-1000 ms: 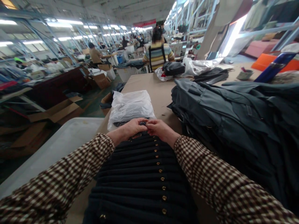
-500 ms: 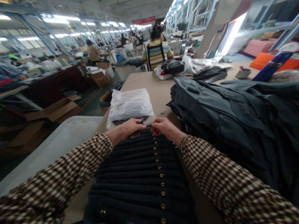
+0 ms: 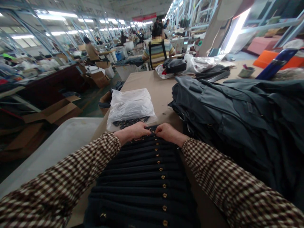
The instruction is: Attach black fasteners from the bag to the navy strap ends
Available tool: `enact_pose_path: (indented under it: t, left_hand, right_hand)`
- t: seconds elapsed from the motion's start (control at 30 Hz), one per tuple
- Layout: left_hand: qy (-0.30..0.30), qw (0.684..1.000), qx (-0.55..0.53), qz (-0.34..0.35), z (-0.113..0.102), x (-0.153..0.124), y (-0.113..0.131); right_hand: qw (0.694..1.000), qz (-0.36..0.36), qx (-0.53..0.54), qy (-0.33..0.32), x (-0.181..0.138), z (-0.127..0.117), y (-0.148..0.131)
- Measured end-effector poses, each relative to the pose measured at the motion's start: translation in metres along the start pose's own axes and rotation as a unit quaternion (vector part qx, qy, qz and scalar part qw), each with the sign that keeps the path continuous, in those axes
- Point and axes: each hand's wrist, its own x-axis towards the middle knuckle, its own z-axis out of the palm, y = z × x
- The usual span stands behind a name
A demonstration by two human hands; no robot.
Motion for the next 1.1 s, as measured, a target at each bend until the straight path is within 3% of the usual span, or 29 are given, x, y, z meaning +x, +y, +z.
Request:
enact_pose_path:
  t: [0.4,0.57,0.73,0.8,0.87,0.97,1.03,1.1]
  left_hand:
    - [-0.002,0.996,0.086,0.007,0.001,0.005,-0.003]
    - [0.017,0.997,0.072,0.009,-0.007,-0.001,-0.007]
    - [0.058,0.998,-0.010,0.026,-0.015,-0.014,-0.009]
    - [0.062,0.995,-0.070,0.029,-0.016,-0.020,-0.007]
    - [0.056,0.989,-0.134,0.035,-0.014,-0.025,-0.004]
    - [0.025,0.976,-0.209,0.055,-0.008,-0.029,0.000]
    - [0.008,0.968,-0.243,0.065,-0.004,-0.031,0.002]
    - [-0.005,0.959,-0.273,0.071,-0.002,-0.031,0.002]
  right_hand:
    - [0.991,-0.018,-0.129,-0.024,0.013,0.005,-0.004]
    - [0.993,-0.024,-0.112,-0.014,0.013,0.003,-0.002]
    - [0.996,-0.049,-0.050,0.055,0.000,-0.001,-0.021]
    - [0.997,-0.050,0.016,0.056,-0.007,0.003,-0.031]
    - [0.986,-0.039,0.157,0.028,-0.012,0.010,-0.038]
    - [0.923,-0.010,0.385,0.002,-0.015,0.021,-0.044]
    - [0.895,-0.005,0.446,0.012,-0.016,0.025,-0.045]
    - [0.886,-0.009,0.464,0.013,-0.016,0.024,-0.045]
